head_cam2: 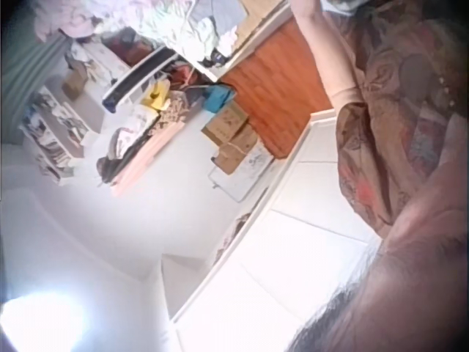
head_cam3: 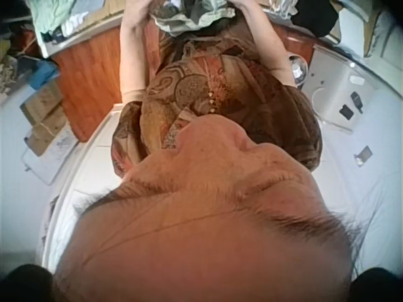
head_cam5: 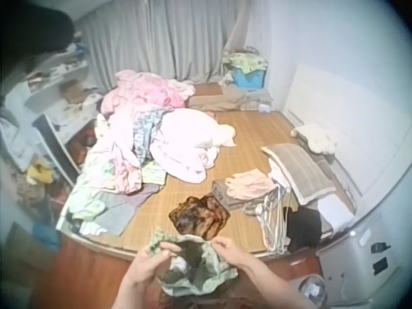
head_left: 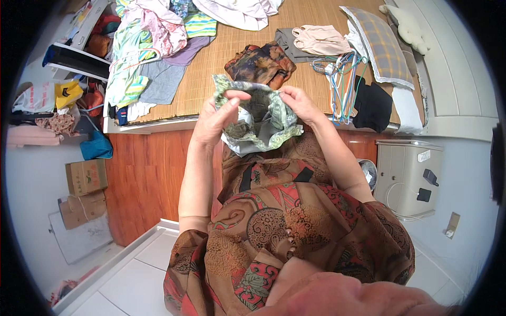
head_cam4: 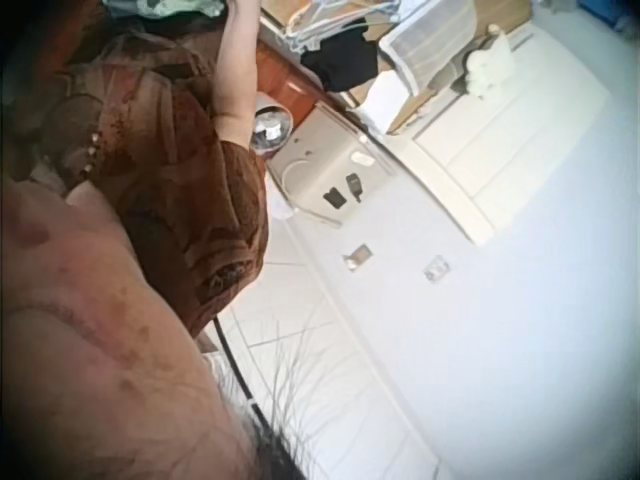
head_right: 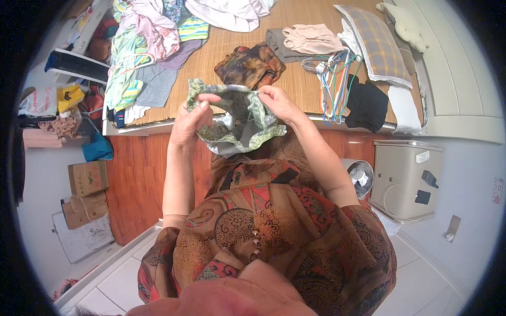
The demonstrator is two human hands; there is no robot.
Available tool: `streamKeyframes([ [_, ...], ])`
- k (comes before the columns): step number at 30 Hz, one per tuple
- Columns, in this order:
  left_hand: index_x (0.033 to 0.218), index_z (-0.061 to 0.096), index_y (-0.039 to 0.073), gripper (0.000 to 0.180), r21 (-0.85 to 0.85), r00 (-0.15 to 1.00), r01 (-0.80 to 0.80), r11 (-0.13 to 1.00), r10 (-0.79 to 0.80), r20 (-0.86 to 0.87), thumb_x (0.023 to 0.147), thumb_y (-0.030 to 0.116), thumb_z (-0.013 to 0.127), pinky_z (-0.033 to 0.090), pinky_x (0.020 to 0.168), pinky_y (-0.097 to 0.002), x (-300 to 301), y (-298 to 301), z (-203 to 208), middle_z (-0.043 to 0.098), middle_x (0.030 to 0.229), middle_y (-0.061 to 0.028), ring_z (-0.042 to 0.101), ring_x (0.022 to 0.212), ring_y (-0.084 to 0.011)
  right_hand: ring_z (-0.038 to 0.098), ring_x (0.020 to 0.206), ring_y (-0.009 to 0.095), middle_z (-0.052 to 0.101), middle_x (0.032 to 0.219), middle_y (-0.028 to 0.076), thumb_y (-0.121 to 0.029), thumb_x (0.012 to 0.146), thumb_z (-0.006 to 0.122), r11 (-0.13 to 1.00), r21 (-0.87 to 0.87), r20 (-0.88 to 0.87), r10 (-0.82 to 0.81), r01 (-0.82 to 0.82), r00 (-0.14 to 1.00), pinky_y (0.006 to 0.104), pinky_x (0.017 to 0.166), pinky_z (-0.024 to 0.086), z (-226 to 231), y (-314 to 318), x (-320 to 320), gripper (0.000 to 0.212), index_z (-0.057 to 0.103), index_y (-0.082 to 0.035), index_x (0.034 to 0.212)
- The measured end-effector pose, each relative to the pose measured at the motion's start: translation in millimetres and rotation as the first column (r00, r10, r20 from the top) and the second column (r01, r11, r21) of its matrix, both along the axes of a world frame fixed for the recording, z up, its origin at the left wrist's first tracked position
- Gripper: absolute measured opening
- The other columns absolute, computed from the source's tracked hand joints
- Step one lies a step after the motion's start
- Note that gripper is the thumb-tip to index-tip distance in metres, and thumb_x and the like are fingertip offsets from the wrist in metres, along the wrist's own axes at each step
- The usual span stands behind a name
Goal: Folding various laundry items including shirts and pants on a bed surface.
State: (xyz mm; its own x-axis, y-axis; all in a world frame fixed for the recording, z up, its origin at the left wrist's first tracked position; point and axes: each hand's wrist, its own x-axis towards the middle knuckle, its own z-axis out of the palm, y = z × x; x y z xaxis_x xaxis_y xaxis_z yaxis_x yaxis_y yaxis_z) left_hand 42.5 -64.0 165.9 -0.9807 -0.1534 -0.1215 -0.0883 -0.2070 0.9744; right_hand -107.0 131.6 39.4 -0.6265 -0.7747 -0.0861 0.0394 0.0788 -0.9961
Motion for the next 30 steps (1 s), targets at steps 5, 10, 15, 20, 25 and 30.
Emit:
streamKeyframes([
  [5, 0.101, 0.064, 0.002, 0.026, -0.041, 0.986, -0.167, 0.985, 0.167, 0.019, 0.085, 0.023, 0.064, 0.03, 0.052, -0.0213, 0.5, -17.0, -17.9, 0.041, 0.059, 0.0078, 0.035, 0.053, -0.0034, 0.06, 0.094, 0.012, 0.063, 0.103, 0.006, -0.015, 0.095, 0.048, 0.919, -0.391, 0.489, 0.155, 0.057, 0.859, 0.0277, 0.086, 0.048, 42.6, 0.2, 7.8, 0.024, 0.054, 0.002, 0.111],
  [10, 0.113, 0.057, 0.001, 0.038, -0.287, 0.997, -0.07, 0.955, 0.06, -0.046, 0.082, 0.018, 0.068, 0.045, 0.081, -0.0286, 5.2, -21.4, -42.6, 0.059, 0.099, -0.0046, 0.055, 0.09, -0.0118, 0.058, 0.108, 0.019, 0.057, 0.12, 0.014, -0.013, 0.093, 0.045, 0.759, -0.64, 0.588, 0.385, 0.119, 0.712, 0.0326, 0.095, 0.045, 76.4, -3.3, 22.5, 0.036, 0.045, 0.004, 0.126],
  [15, 0.133, 0.037, 0.001, 0.072, -0.211, 0.977, -0.03, 0.977, -0.015, -0.212, 0.073, 0.017, 0.075, 0.032, 0.104, -0.0346, 0.3, 12.7, -43.9, 0.047, 0.128, -0.0111, 0.045, 0.119, -0.0219, 0.056, 0.111, 0.02, 0.054, 0.124, 0.015, -0.016, 0.092, 0.046, 0.663, -0.742, 0.57, 0.545, 0.099, 0.615, 0.0329, 0.097, 0.045, 96.8, -11.8, 47.9, 0.044, 0.039, 0.005, 0.131],
  [20, 0.123, 0.049, 0.001, 0.054, -0.268, 0.988, 0.036, 0.963, -0.075, -0.136, 0.076, 0.015, 0.071, 0.04, 0.097, -0.0341, -1.8, 17.2, -44.7, 0.057, 0.115, -0.009, 0.053, 0.107, -0.02, 0.057, 0.11, 0.024, 0.055, 0.124, 0.016, -0.021, 0.094, 0.044, 0.86, -0.468, 0.371, -0.019, 0.205, 0.928, 0.0359, 0.099, 0.043, 84.5, 0.4, 41.1, 0.044, 0.041, 0.003, 0.131],
  [25, 0.118, 0.054, 0.001, 0.041, 0.774, 1.0, 0.011, 0.633, -0.01, -0.007, 0.087, 0.026, 0.062, 0.046, 0.094, -0.0405, 10.5, 9.9, -16.1, 0.063, 0.111, -0.0132, 0.06, 0.105, -0.0263, 0.063, 0.094, 0.02, 0.063, 0.107, 0.011, -0.015, 0.091, 0.05, 0.82, -0.454, 0.698, 0.085, 0.348, 0.711, 0.0327, 0.086, 0.051, 67.3, 19.0, -6.6, 0.029, 0.057, 0.002, 0.113],
  [30, 0.126, 0.049, 0.002, 0.045, 0.914, 0.973, 0.226, 0.338, -0.035, -0.228, 0.098, 0.035, 0.04, 0.041, 0.1, -0.0429, -1.6, 2.8, -31.5, 0.058, 0.12, -0.0141, 0.056, 0.111, -0.0278, 0.058, 0.075, 0.01, 0.063, 0.086, 0.005, -0.021, 0.096, 0.048, 0.874, -0.159, 0.074, -0.454, 0.46, 0.888, 0.0239, 0.067, 0.048, 49.9, 3.0, 8.1, 0.026, 0.06, 0.002, 0.094],
])
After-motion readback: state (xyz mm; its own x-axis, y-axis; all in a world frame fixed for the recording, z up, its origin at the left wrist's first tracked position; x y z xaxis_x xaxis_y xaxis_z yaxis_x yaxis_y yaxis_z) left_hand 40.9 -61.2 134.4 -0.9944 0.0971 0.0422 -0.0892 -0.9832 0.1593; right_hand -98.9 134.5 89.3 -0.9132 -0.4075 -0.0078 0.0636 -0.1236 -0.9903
